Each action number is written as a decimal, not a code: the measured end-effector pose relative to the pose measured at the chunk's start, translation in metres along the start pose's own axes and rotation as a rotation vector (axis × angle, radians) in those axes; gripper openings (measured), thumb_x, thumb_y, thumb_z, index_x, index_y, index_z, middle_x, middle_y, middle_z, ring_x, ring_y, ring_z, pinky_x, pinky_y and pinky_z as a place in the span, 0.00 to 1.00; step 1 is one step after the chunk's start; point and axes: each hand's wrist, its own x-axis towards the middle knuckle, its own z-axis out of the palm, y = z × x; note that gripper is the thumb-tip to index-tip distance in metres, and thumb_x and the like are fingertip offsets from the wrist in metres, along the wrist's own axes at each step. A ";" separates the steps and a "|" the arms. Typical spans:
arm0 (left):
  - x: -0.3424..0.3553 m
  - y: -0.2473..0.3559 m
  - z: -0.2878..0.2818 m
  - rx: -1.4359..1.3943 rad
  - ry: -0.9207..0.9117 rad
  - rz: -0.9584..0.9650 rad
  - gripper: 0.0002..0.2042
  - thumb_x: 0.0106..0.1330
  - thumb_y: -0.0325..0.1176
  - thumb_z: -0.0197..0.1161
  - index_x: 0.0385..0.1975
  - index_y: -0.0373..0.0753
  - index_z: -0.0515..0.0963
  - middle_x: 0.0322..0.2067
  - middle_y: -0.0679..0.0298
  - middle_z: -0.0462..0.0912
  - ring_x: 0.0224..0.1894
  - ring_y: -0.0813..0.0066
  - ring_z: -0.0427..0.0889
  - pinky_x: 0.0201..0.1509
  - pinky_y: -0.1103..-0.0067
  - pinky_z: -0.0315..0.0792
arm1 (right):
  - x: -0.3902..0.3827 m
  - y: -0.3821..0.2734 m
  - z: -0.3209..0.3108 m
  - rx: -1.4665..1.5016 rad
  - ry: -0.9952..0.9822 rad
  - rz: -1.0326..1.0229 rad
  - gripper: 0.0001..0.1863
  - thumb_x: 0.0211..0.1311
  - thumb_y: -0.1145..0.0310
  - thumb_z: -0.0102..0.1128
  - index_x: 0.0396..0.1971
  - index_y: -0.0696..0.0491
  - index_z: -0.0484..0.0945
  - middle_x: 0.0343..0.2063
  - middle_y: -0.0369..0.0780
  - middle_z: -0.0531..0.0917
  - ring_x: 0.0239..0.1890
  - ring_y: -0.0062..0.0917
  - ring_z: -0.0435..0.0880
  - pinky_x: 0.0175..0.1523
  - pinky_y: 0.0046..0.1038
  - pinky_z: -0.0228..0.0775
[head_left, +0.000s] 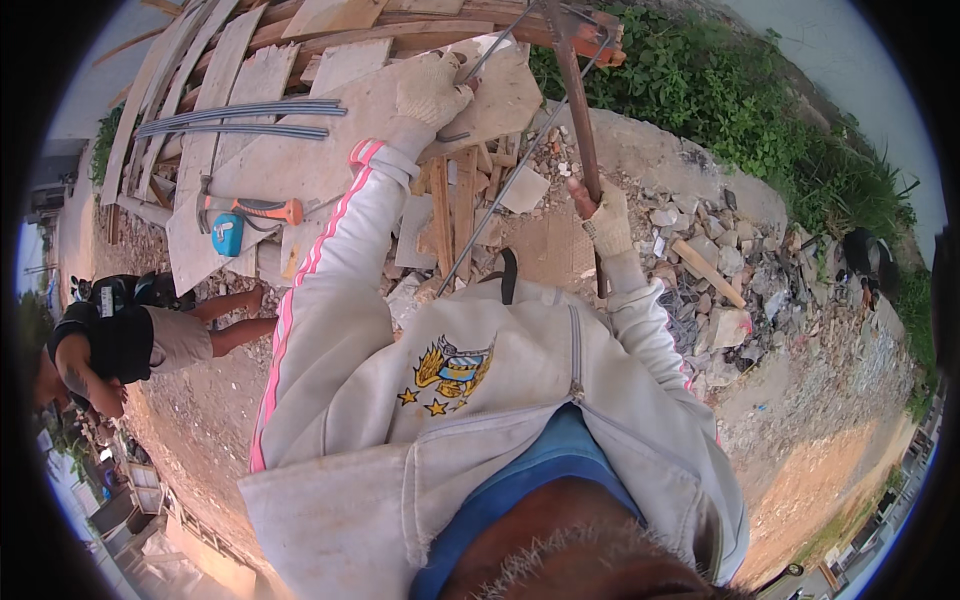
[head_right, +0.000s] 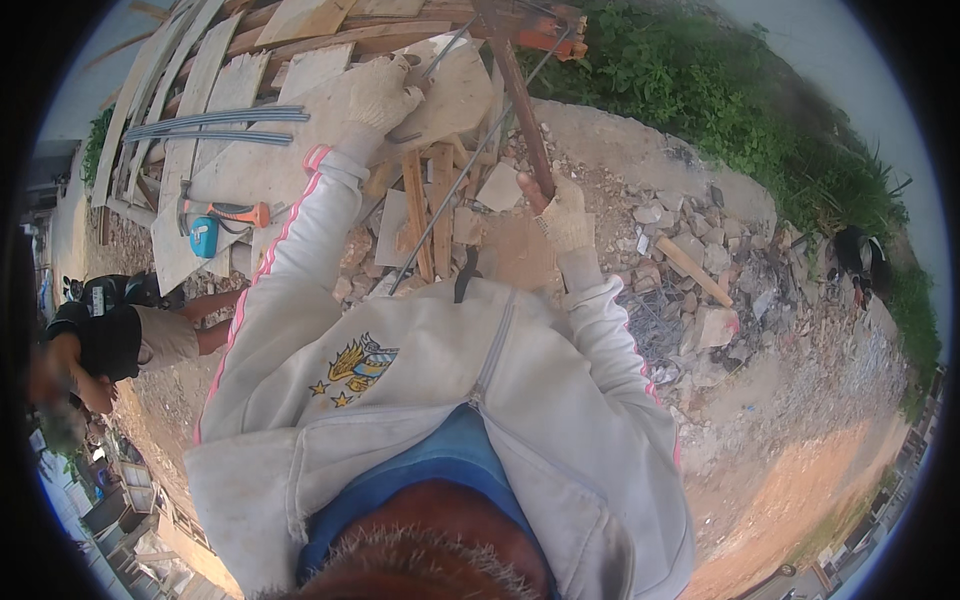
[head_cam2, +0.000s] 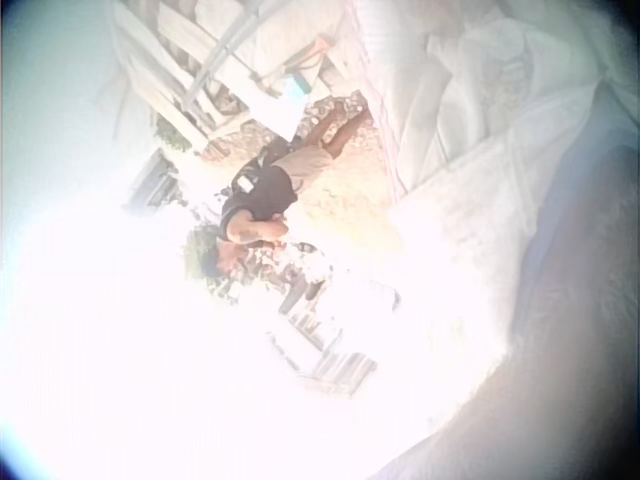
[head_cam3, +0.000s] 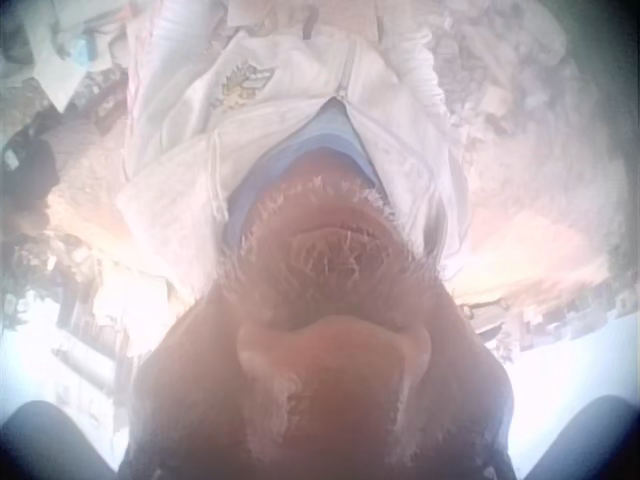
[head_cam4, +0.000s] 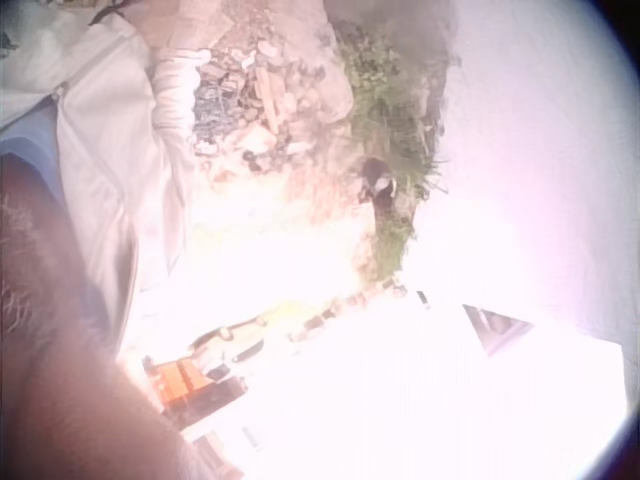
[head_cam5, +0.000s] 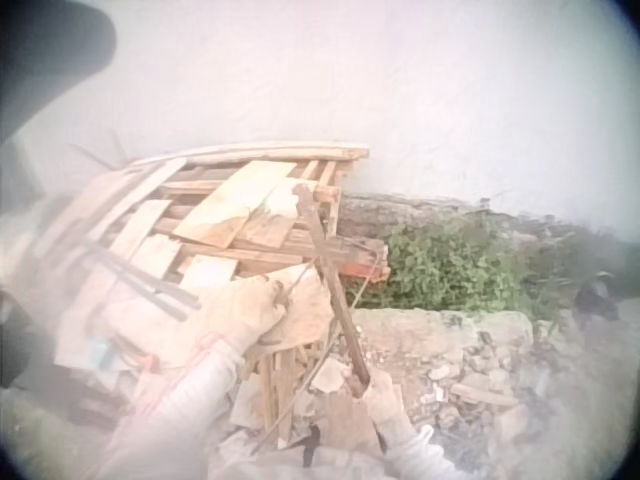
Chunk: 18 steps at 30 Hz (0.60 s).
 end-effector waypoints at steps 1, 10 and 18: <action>0.002 -0.001 0.001 0.106 0.006 -0.018 0.19 0.65 0.47 0.65 0.49 0.42 0.85 0.44 0.51 0.86 0.49 0.50 0.84 0.53 0.60 0.77 | -0.001 -0.018 0.018 0.086 -0.046 -0.004 0.29 0.63 0.42 0.71 0.34 0.59 0.82 0.19 0.33 0.78 0.23 0.21 0.73 0.30 0.29 0.64; 0.029 0.028 -0.005 -0.163 -0.091 -0.058 0.14 0.62 0.40 0.64 0.41 0.38 0.83 0.41 0.49 0.87 0.46 0.48 0.86 0.52 0.58 0.78 | 0.005 -0.045 0.064 0.275 -0.080 -0.037 0.25 0.67 0.46 0.67 0.38 0.59 0.81 0.25 0.38 0.84 0.23 0.20 0.81 0.29 0.26 0.73; 0.042 0.035 0.002 -0.875 0.162 -0.136 0.14 0.66 0.39 0.64 0.38 0.32 0.80 0.31 0.51 0.84 0.34 0.62 0.83 0.42 0.68 0.76 | -0.017 -0.082 0.040 0.702 -0.086 -0.095 0.22 0.69 0.52 0.68 0.42 0.58 0.78 0.24 0.38 0.84 0.24 0.21 0.85 0.26 0.22 0.72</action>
